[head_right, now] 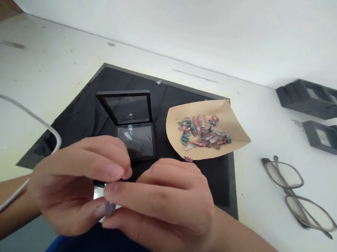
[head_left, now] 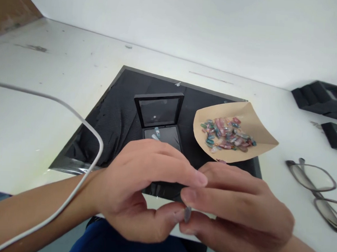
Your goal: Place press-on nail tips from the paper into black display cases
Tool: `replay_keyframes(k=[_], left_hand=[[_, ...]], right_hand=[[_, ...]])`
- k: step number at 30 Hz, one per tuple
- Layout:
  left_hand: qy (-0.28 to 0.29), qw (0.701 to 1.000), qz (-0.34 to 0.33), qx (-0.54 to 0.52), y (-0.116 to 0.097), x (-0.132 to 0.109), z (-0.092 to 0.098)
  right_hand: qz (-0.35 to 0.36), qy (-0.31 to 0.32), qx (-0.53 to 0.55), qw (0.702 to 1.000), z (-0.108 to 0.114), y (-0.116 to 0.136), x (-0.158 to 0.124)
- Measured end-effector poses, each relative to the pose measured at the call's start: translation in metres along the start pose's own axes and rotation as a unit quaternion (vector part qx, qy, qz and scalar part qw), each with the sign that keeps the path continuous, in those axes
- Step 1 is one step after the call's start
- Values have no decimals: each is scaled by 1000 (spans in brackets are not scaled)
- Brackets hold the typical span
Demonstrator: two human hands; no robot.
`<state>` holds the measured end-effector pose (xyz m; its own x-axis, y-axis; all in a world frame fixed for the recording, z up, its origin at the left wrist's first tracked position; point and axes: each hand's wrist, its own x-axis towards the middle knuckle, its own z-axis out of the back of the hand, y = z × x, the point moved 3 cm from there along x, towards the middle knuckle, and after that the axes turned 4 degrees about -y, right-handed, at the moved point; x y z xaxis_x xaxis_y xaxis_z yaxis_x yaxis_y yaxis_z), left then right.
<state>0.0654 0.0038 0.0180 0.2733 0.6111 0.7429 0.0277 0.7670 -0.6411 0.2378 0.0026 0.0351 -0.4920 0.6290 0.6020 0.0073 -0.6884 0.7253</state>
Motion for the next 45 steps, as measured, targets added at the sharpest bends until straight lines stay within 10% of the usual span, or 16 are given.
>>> replay_keyframes(k=[14, 45], left_hand=[[14, 998, 62, -7, -2, 3, -5], [126, 961, 195, -152, 6, 4, -3]], right_hand=[[-17, 66, -41, 997, 4, 1, -1], [-37, -36, 5, 999, -1, -2, -12]])
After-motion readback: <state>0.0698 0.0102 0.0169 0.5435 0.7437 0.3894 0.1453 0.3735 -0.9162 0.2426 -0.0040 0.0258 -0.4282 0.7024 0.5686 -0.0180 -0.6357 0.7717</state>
